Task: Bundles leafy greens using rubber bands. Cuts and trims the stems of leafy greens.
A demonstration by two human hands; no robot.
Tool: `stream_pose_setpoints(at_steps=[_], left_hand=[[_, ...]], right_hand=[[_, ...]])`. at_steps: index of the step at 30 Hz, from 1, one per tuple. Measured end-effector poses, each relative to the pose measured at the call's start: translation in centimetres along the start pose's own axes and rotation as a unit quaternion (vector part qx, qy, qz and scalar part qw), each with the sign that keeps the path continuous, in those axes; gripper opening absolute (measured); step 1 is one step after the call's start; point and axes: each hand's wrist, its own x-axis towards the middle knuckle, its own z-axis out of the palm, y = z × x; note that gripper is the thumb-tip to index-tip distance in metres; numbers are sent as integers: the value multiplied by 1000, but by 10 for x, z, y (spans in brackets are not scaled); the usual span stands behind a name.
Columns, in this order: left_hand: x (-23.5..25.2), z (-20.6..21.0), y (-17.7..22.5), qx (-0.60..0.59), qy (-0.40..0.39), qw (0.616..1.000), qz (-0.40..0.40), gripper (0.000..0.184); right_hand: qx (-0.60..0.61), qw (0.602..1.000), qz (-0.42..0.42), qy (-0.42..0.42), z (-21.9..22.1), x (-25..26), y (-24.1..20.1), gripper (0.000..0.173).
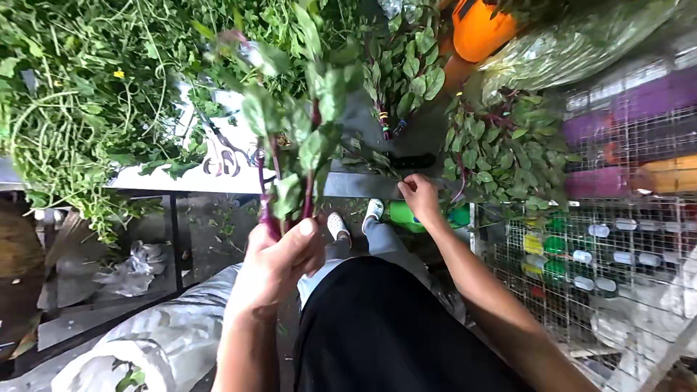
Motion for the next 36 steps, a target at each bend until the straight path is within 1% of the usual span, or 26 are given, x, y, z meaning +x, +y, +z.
stream_pose_setpoints(at_steps=[2,3,4,6,7,9,12,16,19,21,24,25,26,28,31,32,34,36], left_hand=[[-9,-2,18,24,-9,999,39,15],[-12,-3,24,29,-14,998,49,15],[-12,-4,28,26,-15,998,50,17],[-8,-9,28,23,-14,999,37,23],[-5,-11,25,25,-4,999,28,24],[3,-14,15,27,14,999,14,23],[16,-14,-2,10,36,999,5,19],[37,-4,-18,10,55,998,2,13],[56,3,-31,40,37,998,10,19],[69,10,-42,44,55,997,3,21],[86,13,-68,15,76,997,-28,20],[90,14,-80,1,77,996,-45,20],[94,16,-92,-15,80,995,-63,19],[97,18,-114,-47,87,990,-104,20],[92,21,-139,-99,68,984,-128,25],[90,21,-144,-116,56,983,-130,27],[86,23,-150,-127,47,982,-135,31],[83,26,-149,-107,75,980,-153,35]], right_hand=[[42,999,23,-23,-4,1,2,27],[92,994,40,-41,-8,0,3,28],[174,981,56,-58,-12,-1,4,25],[368,923,80,-82,-21,-12,1,16],[424,898,75,-89,-27,-19,-2,13],[485,869,51,-81,-42,-31,-9,7],[529,847,-4,-51,-62,-45,-17,7],[556,825,-102,-2,-87,-55,-27,8],[572,802,-164,47,-107,-61,-40,12],[579,791,-187,68,-121,-64,-51,12],[592,764,-247,68,-136,-66,-67,9],[588,762,-265,65,-139,-67,-73,7],[577,766,-276,63,-138,-68,-79,7],[535,799,-265,68,-129,-71,-90,8],[480,858,-177,45,-94,-75,-97,7],[456,878,-145,22,-77,-77,-95,4],[408,907,-92,-44,-43,-83,-86,9],[364,925,-44,-102,-16,-89,-75,13]])
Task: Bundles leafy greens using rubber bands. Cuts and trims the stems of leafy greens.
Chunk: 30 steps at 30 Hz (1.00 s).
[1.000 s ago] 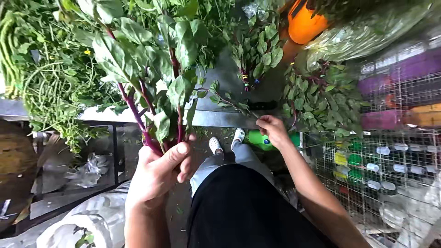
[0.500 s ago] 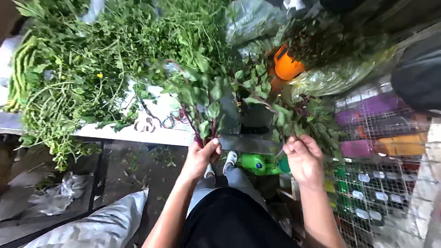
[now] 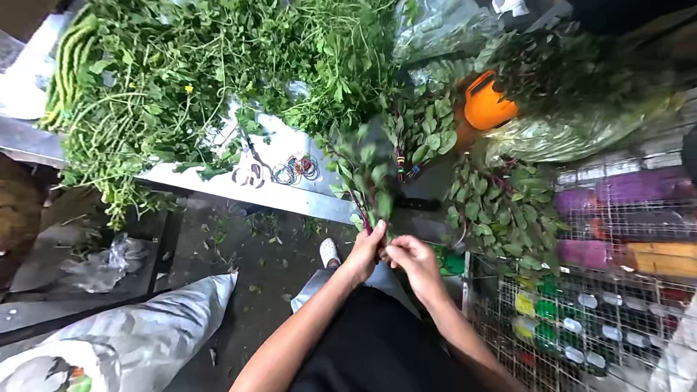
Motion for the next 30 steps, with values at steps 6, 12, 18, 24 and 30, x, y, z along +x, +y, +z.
stream_pose_setpoints(at_steps=[6,12,18,24,30], left_hand=[[-2,2,-1,-25,43,997,-56,32],[-4,13,9,-52,50,996,-56,33],[-18,20,16,-67,4,998,-20,27],[-22,-1,33,10,31,999,-5,8],[-61,-19,70,222,25,974,25,8]], right_hand=[[-42,994,-88,40,5,-8,31,9],[-76,963,-254,43,7,-6,38,3],[-71,956,-275,-79,-7,-27,10,7],[-227,927,-211,-213,-16,-46,1,10],[-344,922,-95,-150,-42,-19,8,39]])
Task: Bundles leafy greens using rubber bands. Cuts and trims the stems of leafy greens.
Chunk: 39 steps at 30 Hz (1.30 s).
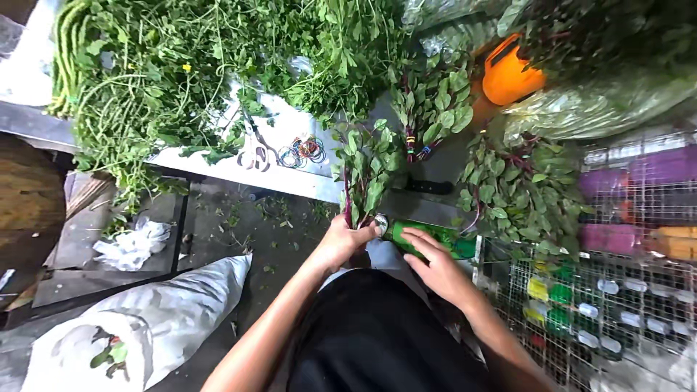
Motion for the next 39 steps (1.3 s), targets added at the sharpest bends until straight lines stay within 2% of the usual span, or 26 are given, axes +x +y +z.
stream_pose_setpoints(at_steps=[2,6,8,10,12,15,17,19,22,25,28,30,32,34,37,38,39], left_hand=[[-22,-18,23,125,-14,992,-2,14],[-67,-45,69,303,-70,950,-2,15],[-88,-49,88,355,-127,926,18,9],[-106,-51,100,339,-211,916,44,15],[-115,-52,105,313,-268,911,-1,20],[-117,-59,102,310,-274,909,-51,11],[-117,-65,97,356,-245,901,-23,16],[-115,-68,93,413,-203,887,43,32],[-107,-67,85,396,-113,903,122,47],[-88,-59,71,347,-22,929,126,51],[-70,-53,65,341,24,931,125,48],[-64,-56,66,290,21,946,144,43],[-56,-67,59,165,18,968,186,46],[-46,-72,39,37,45,974,218,68],[-35,-45,11,-17,92,976,198,92],[-34,-28,9,-12,106,978,177,88],[-32,-11,12,-7,128,979,156,75]], right_hand=[[28,992,-118,45,-16,-1,-28,28],[-7,936,-352,2,-40,1,-125,22],[-77,904,-420,-32,-37,11,-163,27],[-159,880,-441,-70,-25,28,-182,43],[-190,873,-435,-110,-13,42,-183,58],[-154,886,-419,-124,0,46,-171,68],[-147,905,-383,-110,8,46,-159,73],[-140,928,-329,-102,12,48,-148,77],[-110,953,-274,-74,20,57,-129,68],[-102,961,-252,-43,26,58,-121,57],[-88,969,-231,-11,32,58,-115,46],[-62,976,-210,7,34,60,-112,47],[-41,980,-191,32,35,66,-109,48],[-27,983,-170,58,35,72,-108,49],[-38,988,-134,68,35,81,-111,53],[-48,989,-124,57,36,82,-112,57],[-60,990,-118,44,38,83,-112,61]])
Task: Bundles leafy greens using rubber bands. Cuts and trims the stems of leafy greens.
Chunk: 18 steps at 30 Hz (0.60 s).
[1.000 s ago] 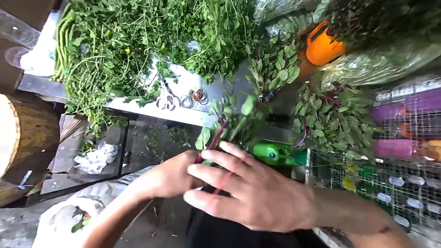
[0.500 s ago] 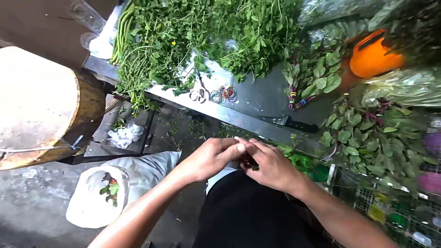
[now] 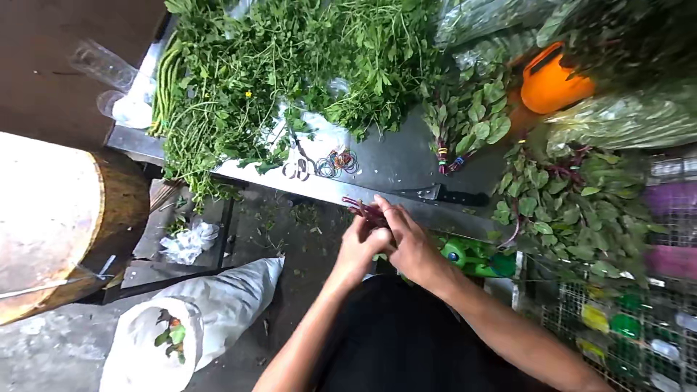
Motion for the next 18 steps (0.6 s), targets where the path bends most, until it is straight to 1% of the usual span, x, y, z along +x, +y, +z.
stream_pose_setpoints(at_steps=[1,2,3,4,5,6,7,9,10,11,13,14,16,18], left_hand=[[2,15,2,-7,28,1000,-10,58],[8,24,2,-32,49,998,-4,41],[15,30,0,-56,66,996,7,30],[22,33,0,-78,76,994,11,33],[26,35,0,-98,80,992,8,40],[28,35,0,-117,73,990,7,45],[28,34,1,-134,62,989,9,48],[30,25,2,-151,33,987,31,52],[31,19,3,-145,16,988,46,50],[33,11,5,-129,-5,990,63,44],[35,-4,10,-72,-71,991,87,33],[34,-10,15,-37,-115,989,90,29],[32,-13,26,8,-210,974,82,22],[31,-10,30,28,-290,954,76,14]], right_hand=[[-14,1000,0,-6,4,-1,0,60],[-26,1000,-11,13,10,-2,1,52],[-34,998,-29,40,15,-3,4,44],[-36,997,-42,52,16,-3,7,40],[-33,997,-51,50,14,-2,10,38],[-23,997,-55,40,10,-2,13,40],[-5,998,-53,26,6,-5,15,47],[37,998,-43,-1,-6,-15,14,67],[64,997,-37,-7,-15,-20,13,71],[94,995,-37,4,-25,-23,12,65],[142,986,-52,64,-45,-20,10,38],[156,982,-59,88,-53,-14,8,29],[186,976,-67,91,-65,3,-1,24],[224,972,-57,29,-71,21,-8,29]])
